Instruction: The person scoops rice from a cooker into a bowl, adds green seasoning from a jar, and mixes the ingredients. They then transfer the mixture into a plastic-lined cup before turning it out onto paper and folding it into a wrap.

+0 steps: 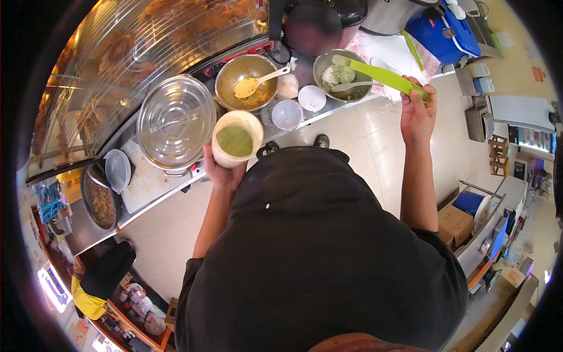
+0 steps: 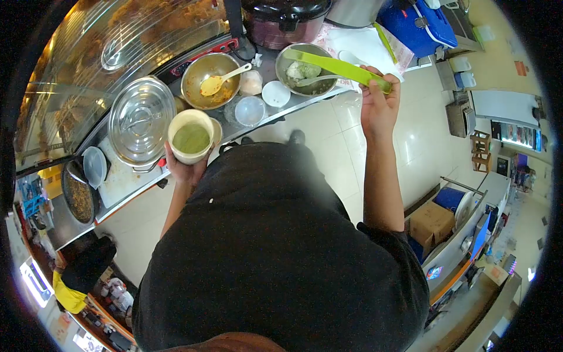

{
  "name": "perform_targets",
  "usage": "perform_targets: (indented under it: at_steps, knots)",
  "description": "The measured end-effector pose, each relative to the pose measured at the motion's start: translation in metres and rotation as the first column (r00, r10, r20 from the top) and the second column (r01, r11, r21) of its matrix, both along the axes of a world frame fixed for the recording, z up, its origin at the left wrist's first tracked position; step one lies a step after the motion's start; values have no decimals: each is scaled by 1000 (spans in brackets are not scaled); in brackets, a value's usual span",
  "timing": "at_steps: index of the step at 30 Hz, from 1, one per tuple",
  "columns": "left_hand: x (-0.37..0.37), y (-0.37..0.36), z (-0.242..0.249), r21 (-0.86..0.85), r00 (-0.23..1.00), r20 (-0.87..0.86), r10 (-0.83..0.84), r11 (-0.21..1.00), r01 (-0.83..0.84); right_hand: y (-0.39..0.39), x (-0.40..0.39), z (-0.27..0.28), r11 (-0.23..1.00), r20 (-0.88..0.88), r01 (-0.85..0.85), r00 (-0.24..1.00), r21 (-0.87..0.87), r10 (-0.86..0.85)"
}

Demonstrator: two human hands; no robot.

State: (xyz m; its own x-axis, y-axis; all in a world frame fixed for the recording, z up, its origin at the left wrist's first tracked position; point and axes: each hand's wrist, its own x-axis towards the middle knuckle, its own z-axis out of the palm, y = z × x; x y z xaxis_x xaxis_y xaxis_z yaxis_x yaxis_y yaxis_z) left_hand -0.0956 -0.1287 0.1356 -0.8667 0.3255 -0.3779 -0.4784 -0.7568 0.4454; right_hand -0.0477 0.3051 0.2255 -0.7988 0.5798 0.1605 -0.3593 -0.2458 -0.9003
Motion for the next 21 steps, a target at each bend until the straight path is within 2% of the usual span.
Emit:
perform_targets:
  at_steps: [1,2,4,5,8,9,12,13,14,16,19,20,21]
  knots:
    - [1,1,0,13,1000,13,4,1000,-4,13,-2,-9,999,7,28,1000,17,-28]
    - [2,2,1,-8,1000,26,18,1000,-18,23,-7,-22,973,69,18,997,231,-35]
    - [3,6,2,-56,998,52,41,998,-38,39,-15,-49,792,182,-38,979,609,-93]
    - [2,9,2,-60,998,42,36,998,-33,46,-17,-61,707,245,-81,960,703,-133]
    - [3,20,1,-74,999,14,40,997,-39,54,-23,-54,575,242,-77,946,814,-216]
    - [3,24,0,-60,1000,-3,26,998,-26,55,-25,-50,613,214,-47,956,789,-201]
    - [6,48,-5,-116,991,42,130,985,-125,53,-30,-36,742,127,-16,988,670,-93]
    - [8,60,-2,-107,990,48,136,986,-130,56,-33,-35,691,93,-66,996,720,-3]
    - [11,74,2,-63,985,74,154,987,-149,67,-36,-31,383,160,-159,987,910,31]
    - [15,98,8,-85,975,115,190,980,-181,75,-42,-25,337,270,-284,959,897,89]
    - [26,125,8,-141,964,142,223,969,-203,71,-46,-14,726,132,-253,966,639,221]
    - [29,133,12,-173,956,179,231,964,-201,64,-48,3,815,61,-264,960,516,272]
    - [30,140,10,-140,968,73,239,964,-228,58,-50,15,808,18,-350,921,474,388]
